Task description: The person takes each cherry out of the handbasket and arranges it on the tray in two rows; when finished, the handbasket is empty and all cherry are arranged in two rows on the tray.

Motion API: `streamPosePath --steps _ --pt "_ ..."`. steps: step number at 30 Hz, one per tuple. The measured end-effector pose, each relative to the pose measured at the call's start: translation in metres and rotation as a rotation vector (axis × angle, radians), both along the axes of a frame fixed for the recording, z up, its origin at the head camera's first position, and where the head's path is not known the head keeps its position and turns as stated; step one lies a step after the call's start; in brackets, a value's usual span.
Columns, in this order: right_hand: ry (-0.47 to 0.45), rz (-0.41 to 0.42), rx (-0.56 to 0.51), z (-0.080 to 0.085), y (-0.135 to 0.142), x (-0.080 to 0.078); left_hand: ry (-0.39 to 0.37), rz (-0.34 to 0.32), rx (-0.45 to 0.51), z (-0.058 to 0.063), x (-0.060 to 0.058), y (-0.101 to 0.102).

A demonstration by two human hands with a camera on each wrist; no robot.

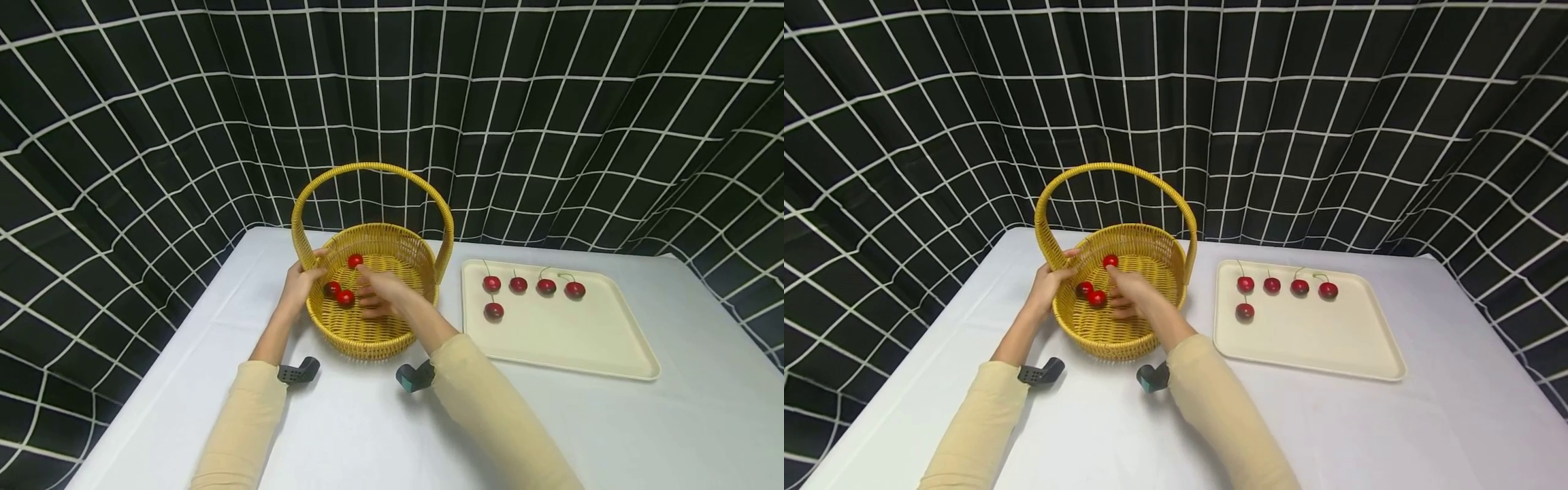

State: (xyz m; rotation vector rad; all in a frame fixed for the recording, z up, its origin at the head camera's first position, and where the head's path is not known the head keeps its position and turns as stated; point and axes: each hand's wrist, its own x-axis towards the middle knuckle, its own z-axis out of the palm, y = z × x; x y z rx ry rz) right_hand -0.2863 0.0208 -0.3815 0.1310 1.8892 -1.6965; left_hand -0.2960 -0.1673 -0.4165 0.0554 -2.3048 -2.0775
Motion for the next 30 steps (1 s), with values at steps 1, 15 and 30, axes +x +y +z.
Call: streamPosePath --steps 1,15,30 --pt "0.002 0.009 0.002 -0.001 0.000 0.000 0.002 0.001 -0.002 0.000 0.000 0.000" --pt "0.002 0.077 0.024 0.000 -0.010 0.002 0.014 -0.004 0.003 0.000 0.000 0.001" --pt "-0.016 0.147 0.023 -0.002 -0.025 0.008 0.045 -0.002 0.012 -0.004 -0.001 -0.001"
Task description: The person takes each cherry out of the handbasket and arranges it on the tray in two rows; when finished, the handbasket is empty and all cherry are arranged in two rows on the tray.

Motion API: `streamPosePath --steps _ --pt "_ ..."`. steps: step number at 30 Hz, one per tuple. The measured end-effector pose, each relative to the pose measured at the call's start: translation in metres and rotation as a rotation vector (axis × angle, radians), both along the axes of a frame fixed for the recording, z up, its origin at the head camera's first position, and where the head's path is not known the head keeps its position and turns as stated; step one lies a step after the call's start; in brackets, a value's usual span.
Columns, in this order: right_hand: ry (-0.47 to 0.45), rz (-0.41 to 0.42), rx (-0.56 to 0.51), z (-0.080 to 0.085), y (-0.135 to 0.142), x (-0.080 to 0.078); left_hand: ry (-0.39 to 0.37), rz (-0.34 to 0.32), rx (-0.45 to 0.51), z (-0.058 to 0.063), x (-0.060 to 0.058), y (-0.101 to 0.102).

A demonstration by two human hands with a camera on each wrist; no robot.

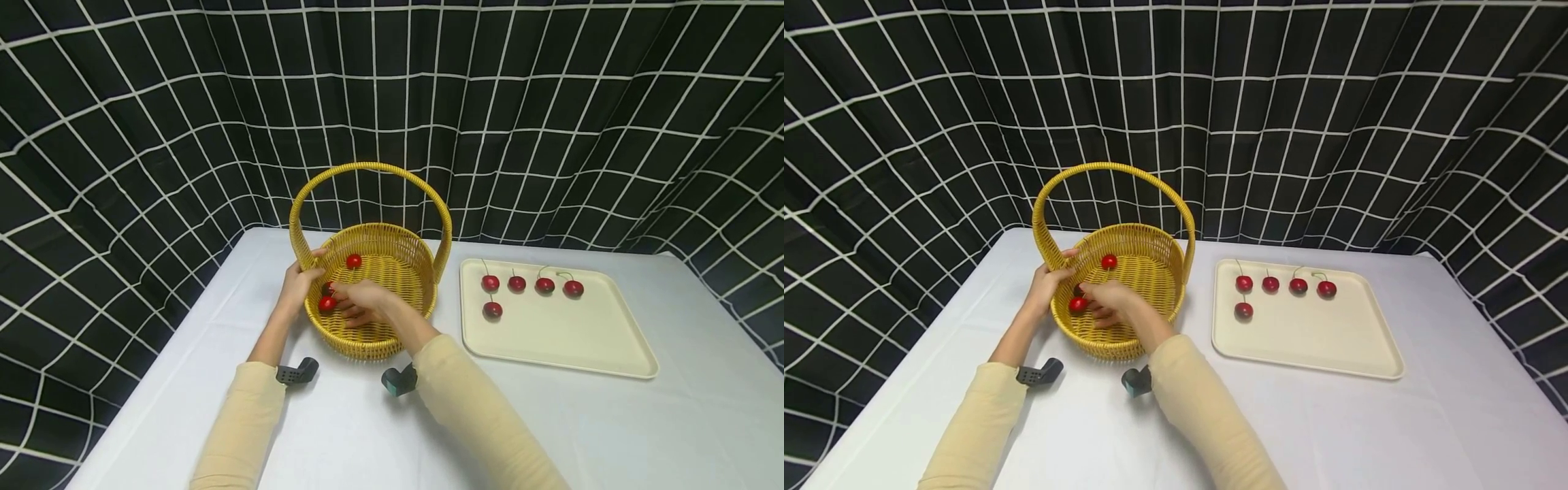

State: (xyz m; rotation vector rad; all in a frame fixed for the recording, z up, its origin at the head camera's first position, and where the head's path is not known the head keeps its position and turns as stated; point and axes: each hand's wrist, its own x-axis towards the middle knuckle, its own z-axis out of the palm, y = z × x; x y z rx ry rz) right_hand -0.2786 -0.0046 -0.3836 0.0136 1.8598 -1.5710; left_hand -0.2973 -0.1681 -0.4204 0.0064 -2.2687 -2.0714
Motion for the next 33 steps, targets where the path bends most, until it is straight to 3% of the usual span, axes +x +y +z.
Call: streamPosePath --steps 18,33 --pt "-0.019 0.162 -0.056 -0.0048 -0.0020 0.0006 0.004 -0.002 0.000 0.0005 0.0005 0.0005" --pt "0.004 0.107 -0.099 -0.0013 0.0040 0.0038 0.001 -0.001 -0.014 0.0016 0.0020 0.0007"
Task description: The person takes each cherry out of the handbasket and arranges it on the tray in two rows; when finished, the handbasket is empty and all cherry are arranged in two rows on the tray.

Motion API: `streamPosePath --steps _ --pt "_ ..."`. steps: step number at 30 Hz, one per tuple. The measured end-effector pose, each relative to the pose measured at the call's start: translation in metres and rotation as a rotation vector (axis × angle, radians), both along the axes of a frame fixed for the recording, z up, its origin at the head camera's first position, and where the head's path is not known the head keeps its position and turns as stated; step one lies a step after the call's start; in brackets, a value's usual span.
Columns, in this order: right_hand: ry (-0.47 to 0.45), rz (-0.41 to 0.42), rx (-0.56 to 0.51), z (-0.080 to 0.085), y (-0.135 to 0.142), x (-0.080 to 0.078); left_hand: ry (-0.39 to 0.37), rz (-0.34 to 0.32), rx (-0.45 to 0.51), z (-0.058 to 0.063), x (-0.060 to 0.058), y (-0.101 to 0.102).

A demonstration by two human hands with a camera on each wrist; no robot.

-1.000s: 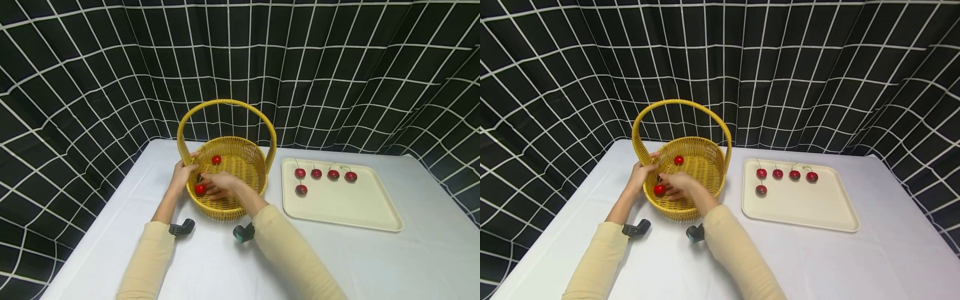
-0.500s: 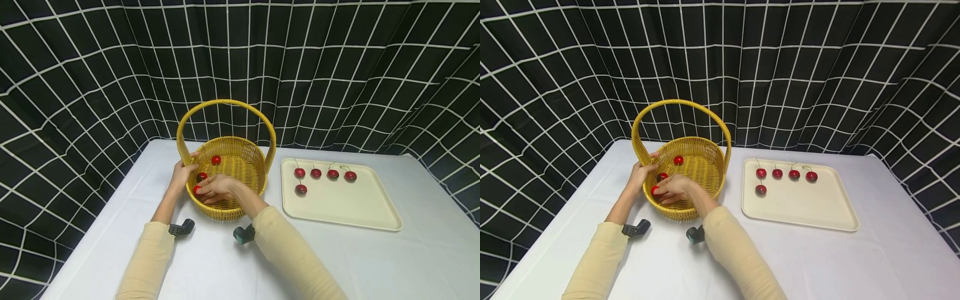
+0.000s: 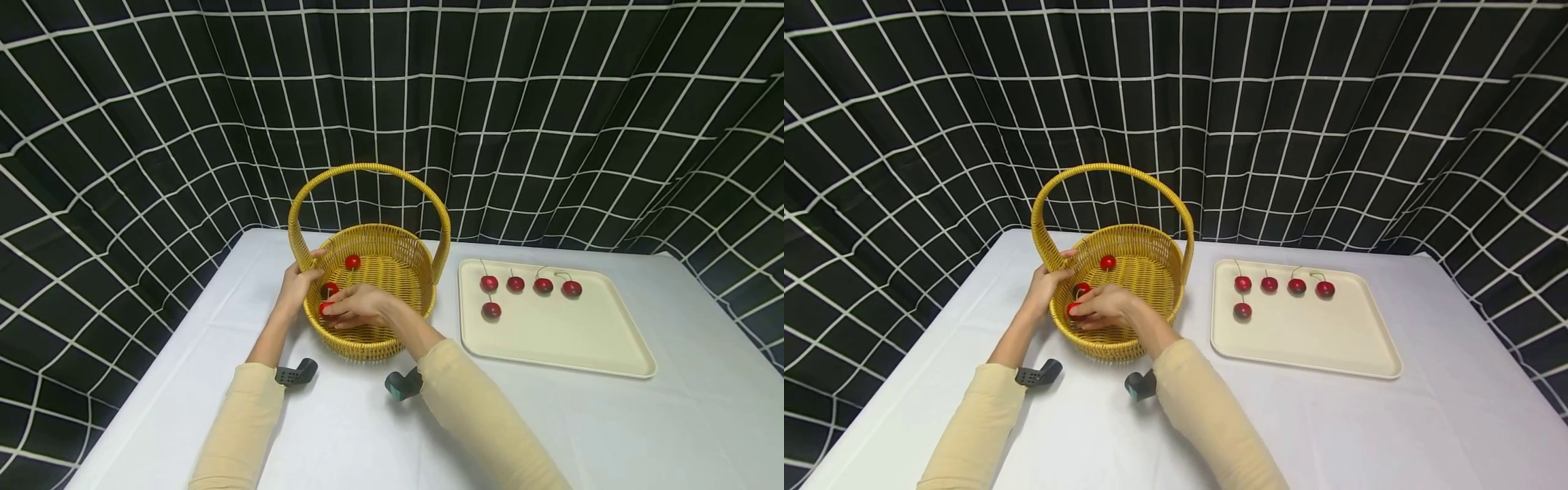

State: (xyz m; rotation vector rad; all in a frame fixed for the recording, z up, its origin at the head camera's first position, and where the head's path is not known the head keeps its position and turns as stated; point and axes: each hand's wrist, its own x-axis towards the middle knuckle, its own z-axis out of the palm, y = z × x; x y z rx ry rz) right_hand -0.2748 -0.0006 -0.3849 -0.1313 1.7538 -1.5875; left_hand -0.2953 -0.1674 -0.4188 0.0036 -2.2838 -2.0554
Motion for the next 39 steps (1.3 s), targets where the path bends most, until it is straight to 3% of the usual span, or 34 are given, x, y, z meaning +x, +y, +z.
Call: streamPosePath --steps 10,17,39 --pt "0.022 -0.039 -0.066 0.003 0.010 0.005 0.001 0.002 -0.001 0.001 0.001 0.001" --pt "0.062 -0.052 -0.054 0.006 0.024 0.008 -0.004 0.007 -0.008 0.000 0.001 -0.001" --pt "0.228 -0.021 -0.075 0.040 0.088 0.031 -0.022 0.005 0.001 0.003 -0.001 -0.001"
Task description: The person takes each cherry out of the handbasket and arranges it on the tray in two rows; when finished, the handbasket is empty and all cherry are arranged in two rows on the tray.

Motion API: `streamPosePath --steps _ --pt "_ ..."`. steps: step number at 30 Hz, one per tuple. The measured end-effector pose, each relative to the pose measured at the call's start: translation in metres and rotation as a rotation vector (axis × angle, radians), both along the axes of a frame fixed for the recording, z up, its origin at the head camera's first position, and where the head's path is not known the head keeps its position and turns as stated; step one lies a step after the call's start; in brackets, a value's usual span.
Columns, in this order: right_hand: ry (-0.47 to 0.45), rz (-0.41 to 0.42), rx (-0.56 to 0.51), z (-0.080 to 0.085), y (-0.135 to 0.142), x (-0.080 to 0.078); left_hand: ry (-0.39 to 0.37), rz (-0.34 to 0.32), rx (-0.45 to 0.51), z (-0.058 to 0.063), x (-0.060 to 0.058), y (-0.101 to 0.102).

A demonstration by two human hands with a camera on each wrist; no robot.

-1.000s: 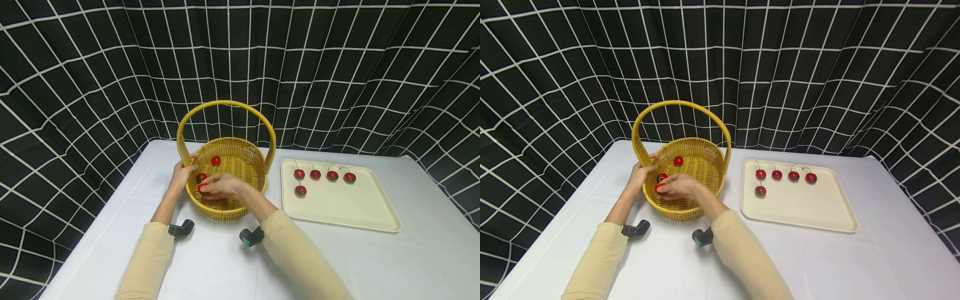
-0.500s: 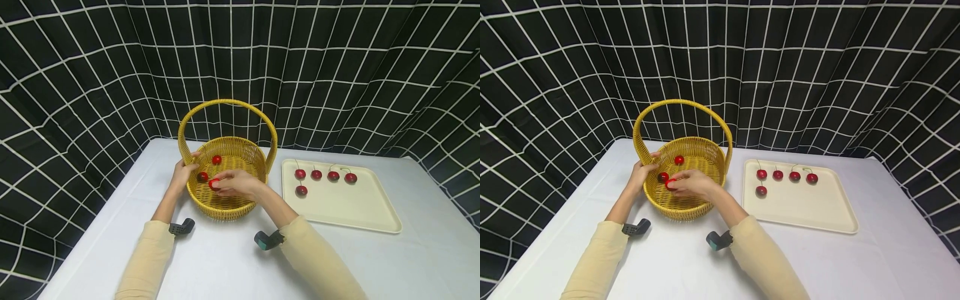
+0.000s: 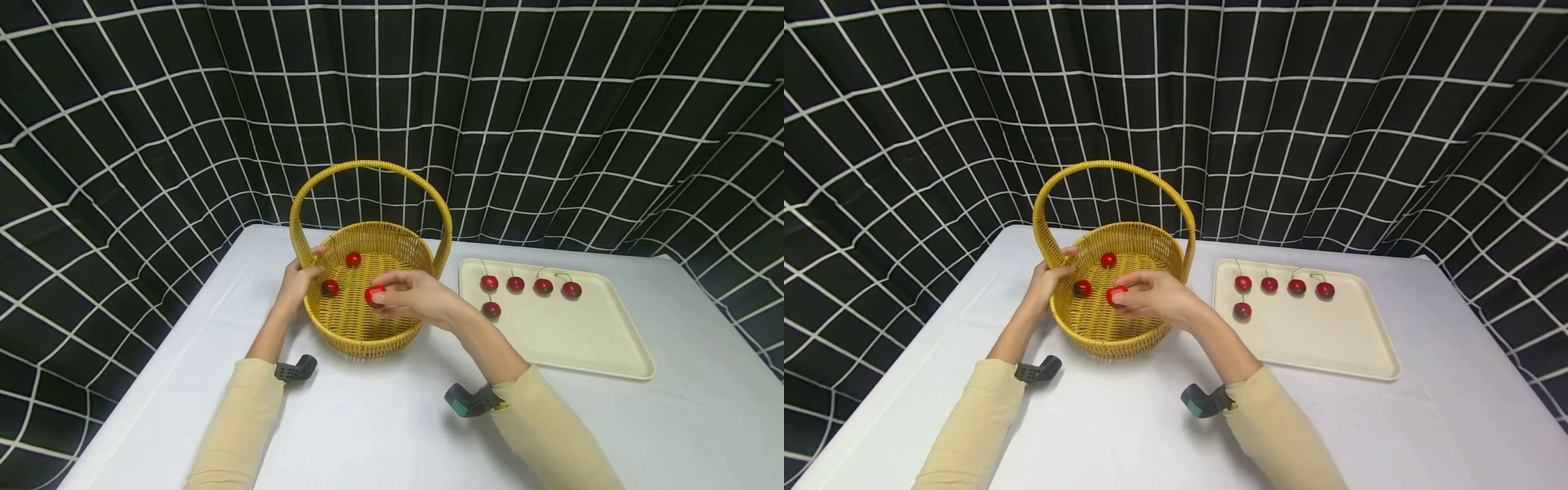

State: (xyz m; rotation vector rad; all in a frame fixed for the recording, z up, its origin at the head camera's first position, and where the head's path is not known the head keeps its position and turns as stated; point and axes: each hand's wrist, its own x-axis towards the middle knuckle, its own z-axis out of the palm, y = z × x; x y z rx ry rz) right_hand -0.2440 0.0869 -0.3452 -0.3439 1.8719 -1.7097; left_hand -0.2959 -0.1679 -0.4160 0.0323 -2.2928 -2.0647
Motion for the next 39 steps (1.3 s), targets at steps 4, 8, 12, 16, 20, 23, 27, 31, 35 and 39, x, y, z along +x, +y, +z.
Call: streamPosePath --steps 4,8,12,16,20,23,27,31,35,39 --pt "0.015 0.000 -0.016 0.001 0.010 0.004 -0.002 0.000 -0.006 0.000 0.001 0.000" --pt "0.017 0.004 -0.023 0.002 0.021 0.008 0.001 -0.001 -0.010 -0.001 0.000 0.000" --pt "0.026 -0.007 -0.008 0.003 0.031 0.011 -0.001 -0.003 -0.004 -0.001 0.000 0.000" --pt "0.037 -0.023 0.015 0.003 0.042 0.014 -0.008 -0.003 -0.001 0.000 0.000 0.000" --pt "0.047 -0.040 0.036 0.001 0.055 0.018 -0.011 -0.003 -0.001 0.001 0.000 0.000" --pt "0.057 -0.052 0.050 -0.001 0.065 0.021 -0.010 -0.005 -0.006 0.001 0.000 0.000" --pt "0.061 -0.075 0.073 -0.007 0.083 0.024 -0.011 -0.008 -0.009 0.001 0.000 0.001" --pt "0.068 -0.108 0.090 -0.013 0.104 0.026 -0.010 -0.008 -0.008 0.001 0.000 0.001" --pt "0.064 -0.169 0.094 -0.019 0.124 0.027 -0.009 -0.004 -0.010 0.001 0.000 0.001" --pt "0.058 -0.227 0.086 -0.026 0.142 0.027 -0.014 0.001 -0.014 0.000 0.001 0.001"
